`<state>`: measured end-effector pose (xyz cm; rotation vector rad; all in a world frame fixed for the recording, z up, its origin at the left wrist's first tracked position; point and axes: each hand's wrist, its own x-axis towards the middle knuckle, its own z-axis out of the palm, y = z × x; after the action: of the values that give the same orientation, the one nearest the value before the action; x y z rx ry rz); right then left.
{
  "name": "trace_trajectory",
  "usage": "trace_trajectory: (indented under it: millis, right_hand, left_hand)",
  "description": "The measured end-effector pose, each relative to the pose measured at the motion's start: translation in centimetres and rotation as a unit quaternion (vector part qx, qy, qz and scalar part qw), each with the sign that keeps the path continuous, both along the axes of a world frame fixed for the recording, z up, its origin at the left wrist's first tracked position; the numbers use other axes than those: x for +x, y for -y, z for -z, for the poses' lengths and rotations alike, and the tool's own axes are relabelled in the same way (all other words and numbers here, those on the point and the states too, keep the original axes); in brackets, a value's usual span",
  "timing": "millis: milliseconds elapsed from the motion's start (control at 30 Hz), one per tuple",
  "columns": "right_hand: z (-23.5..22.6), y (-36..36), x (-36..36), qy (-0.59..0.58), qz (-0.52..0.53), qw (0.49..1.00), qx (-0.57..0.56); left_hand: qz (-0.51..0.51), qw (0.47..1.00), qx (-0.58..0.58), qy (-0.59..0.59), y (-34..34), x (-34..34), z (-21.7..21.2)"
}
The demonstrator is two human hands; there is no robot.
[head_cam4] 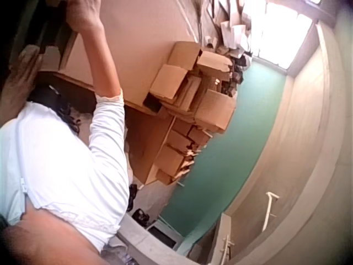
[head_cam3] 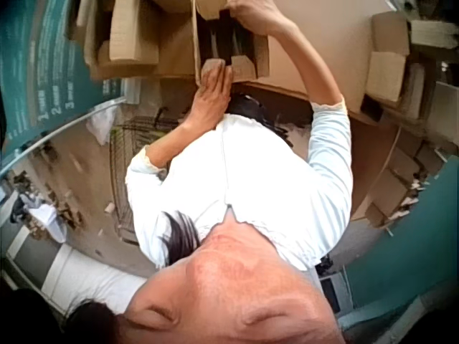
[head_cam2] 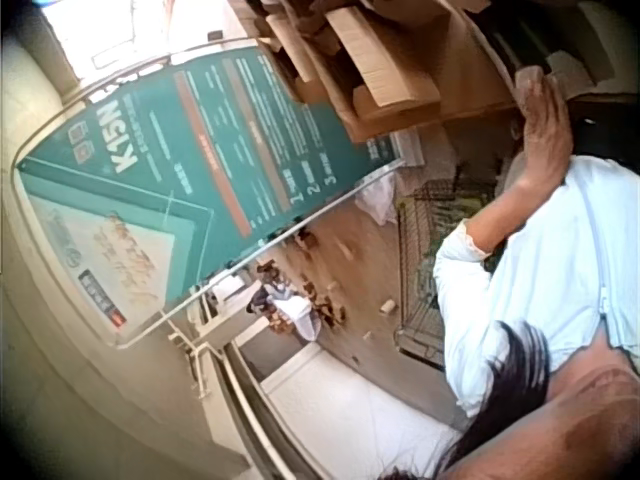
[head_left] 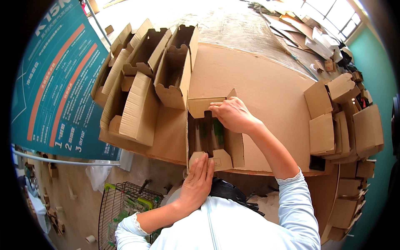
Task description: The person picks up plastic bottles from a shopping cart and places them into cardboard boxes on a table, then folds and closes the top flaps of the boxes.
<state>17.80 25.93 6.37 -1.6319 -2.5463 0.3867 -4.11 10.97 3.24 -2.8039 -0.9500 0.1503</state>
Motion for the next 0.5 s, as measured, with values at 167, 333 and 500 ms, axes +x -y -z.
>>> trace_trajectory:
  millis: [167, 333, 500]
  right_hand:
    - [1.3, -0.3, -2.8, -0.221, 0.034, 0.954, 0.200]
    - [6.9, -1.4, -7.7, -0.116, 0.004, 0.966, 0.229]
    - [7.1, -1.4, -6.4, -0.253, 0.059, 0.944, 0.203]
  left_hand:
    - [-0.016, 0.996, -0.025, 0.086, -0.8, 0.8, 0.8]
    - [0.006, 0.987, -0.042, 0.156, -1.0, 0.5, -0.2]
    - [-0.047, 0.859, -0.036, 0.508, -0.5, -2.5, -3.2]
